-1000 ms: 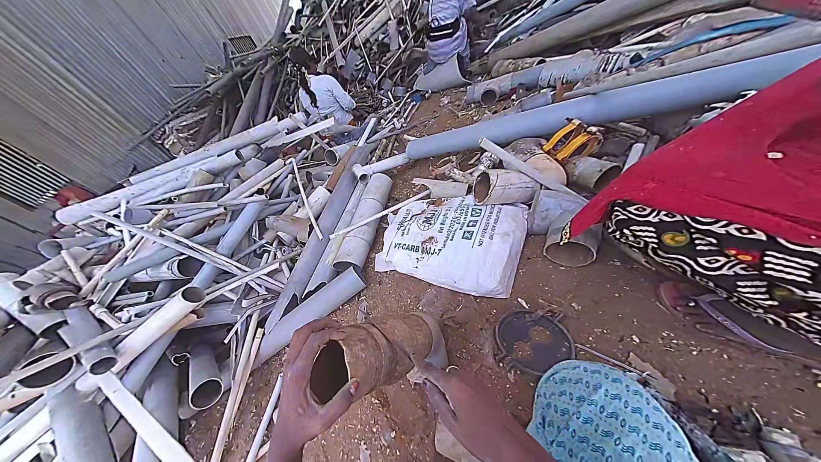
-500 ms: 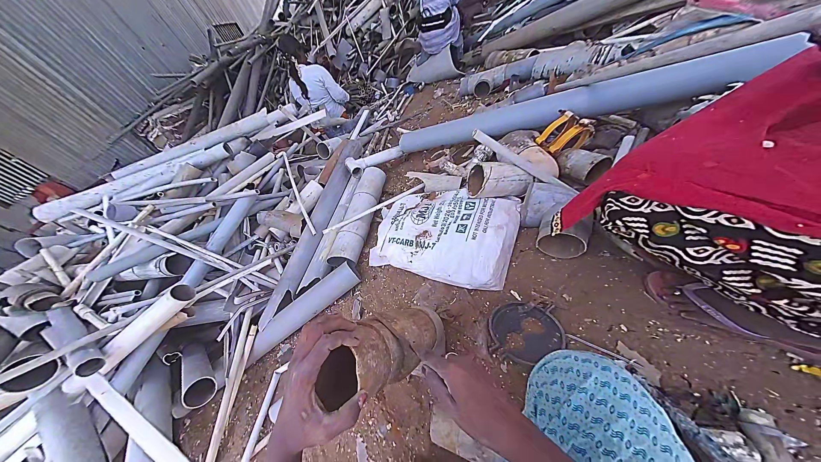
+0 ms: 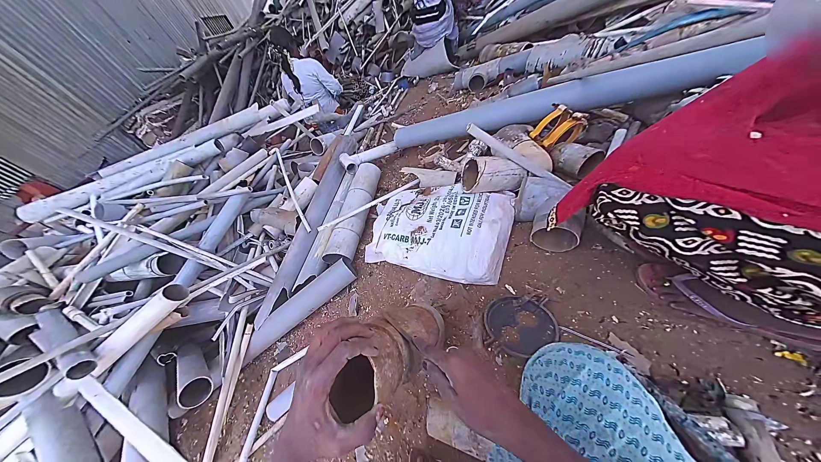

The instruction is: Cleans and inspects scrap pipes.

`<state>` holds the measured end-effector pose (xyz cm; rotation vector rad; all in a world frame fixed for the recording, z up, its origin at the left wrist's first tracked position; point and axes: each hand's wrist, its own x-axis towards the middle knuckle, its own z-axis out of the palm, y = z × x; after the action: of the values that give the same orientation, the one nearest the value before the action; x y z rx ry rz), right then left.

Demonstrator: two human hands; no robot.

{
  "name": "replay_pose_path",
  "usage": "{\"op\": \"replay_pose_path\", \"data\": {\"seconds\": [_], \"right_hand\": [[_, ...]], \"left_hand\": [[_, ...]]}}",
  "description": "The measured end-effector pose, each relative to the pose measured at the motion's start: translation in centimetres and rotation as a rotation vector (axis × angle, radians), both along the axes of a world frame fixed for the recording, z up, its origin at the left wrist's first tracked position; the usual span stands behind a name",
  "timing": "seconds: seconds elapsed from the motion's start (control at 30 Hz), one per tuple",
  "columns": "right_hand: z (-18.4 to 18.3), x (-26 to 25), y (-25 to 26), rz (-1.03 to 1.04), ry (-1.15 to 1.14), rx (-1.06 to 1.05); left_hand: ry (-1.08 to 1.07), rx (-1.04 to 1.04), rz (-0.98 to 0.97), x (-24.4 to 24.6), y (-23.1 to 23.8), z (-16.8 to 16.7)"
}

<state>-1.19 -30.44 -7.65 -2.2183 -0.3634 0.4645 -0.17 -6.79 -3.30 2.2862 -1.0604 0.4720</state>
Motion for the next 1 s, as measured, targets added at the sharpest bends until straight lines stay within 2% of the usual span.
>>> {"op": "replay_pose_path", "data": {"seconds": [0.17,0.27,0.33,0.47,0.57,0.63,0.73,0.8,0.9,1.0], "right_hand": [[-1.3,1.8,-0.1,-0.019,0.101,-0.051],[-0.2,-0.5,0.6,-0.042,-0.015,0.052],[-1.7,0.1,1.0,-0.069,-0.012,0.047],[-4.3,2.9,0.5,-0.102,0.166,-0.031],[-2.5,0.5,1.0,-0.127,0.008,0.075],[-3.6,0.7,1.3,-0.142,-0.015,0.123],[-5.7,3.4,0.1,-0.163,0.155,0.095],[-5.1,3.1,-0.3,-0.243,0.099,0.246],[-1.9,0.3,0.6,-0.322,-0.115,0.551],[0.1,-1.0,1.6,-0.288,-0.236,0.651]], "left_hand": [[-0.003,-0.009,0.009,0.2,-0.2,-0.2],[-0.012,-0.021,0.016,0.6,0.1,-0.1],[-0.001,-0.026,0.031,0.5,0.2,-0.2],[-0.006,-0.059,0.058,0.5,-0.2,-0.3],[-0.009,-0.099,0.071,0.9,-0.3,-0.5],[-0.011,-0.119,0.109,0.8,-0.4,-0.8],[-0.036,-0.142,0.169,1.1,-1.5,-0.6],[-0.055,-0.156,0.209,1.2,-2.5,-0.3],[-0.036,-0.155,0.265,0.7,-4.1,0.0],[0.012,-0.212,0.245,0.9,-5.0,0.0]]}}
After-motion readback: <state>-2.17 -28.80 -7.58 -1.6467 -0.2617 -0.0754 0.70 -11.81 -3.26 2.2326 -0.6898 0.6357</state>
